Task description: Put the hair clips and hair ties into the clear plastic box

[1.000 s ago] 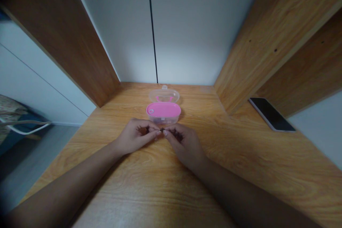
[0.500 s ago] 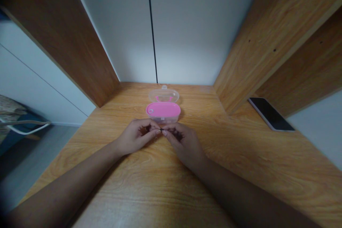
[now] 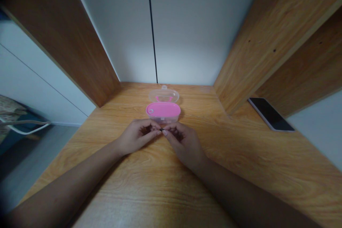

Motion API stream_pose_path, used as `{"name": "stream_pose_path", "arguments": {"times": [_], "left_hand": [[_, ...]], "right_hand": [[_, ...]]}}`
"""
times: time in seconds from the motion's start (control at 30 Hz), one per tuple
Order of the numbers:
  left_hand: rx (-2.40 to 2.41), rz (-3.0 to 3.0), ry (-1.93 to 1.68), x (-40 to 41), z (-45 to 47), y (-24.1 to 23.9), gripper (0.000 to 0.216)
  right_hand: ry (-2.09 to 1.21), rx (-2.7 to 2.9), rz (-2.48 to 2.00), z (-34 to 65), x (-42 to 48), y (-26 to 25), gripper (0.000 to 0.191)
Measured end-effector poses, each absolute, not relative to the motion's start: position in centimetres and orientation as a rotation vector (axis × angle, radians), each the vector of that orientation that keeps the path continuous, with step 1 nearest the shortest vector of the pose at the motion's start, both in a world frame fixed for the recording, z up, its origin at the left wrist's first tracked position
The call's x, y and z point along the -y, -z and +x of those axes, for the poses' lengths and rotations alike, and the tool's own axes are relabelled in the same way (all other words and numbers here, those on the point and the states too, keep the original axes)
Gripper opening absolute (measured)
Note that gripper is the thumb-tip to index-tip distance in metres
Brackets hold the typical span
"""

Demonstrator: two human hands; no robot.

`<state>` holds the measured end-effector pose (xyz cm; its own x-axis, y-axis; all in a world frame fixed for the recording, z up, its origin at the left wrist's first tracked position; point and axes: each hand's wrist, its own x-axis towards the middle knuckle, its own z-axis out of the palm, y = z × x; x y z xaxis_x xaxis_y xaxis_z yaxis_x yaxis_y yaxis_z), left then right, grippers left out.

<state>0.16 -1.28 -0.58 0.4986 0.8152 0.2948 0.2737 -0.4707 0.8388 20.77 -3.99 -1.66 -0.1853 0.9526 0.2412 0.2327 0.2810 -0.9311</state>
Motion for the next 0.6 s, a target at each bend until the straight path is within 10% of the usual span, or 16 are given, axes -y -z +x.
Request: {"name": "stream_pose_path", "arguments": {"times": [0.6], "left_hand": [[-0.867, 1.942, -1.018, 1.40, 0.26, 0.50, 0.019]], "right_hand": [[-0.940, 1.620, -1.171, 20.59, 4.09, 1.35, 0.013]]}}
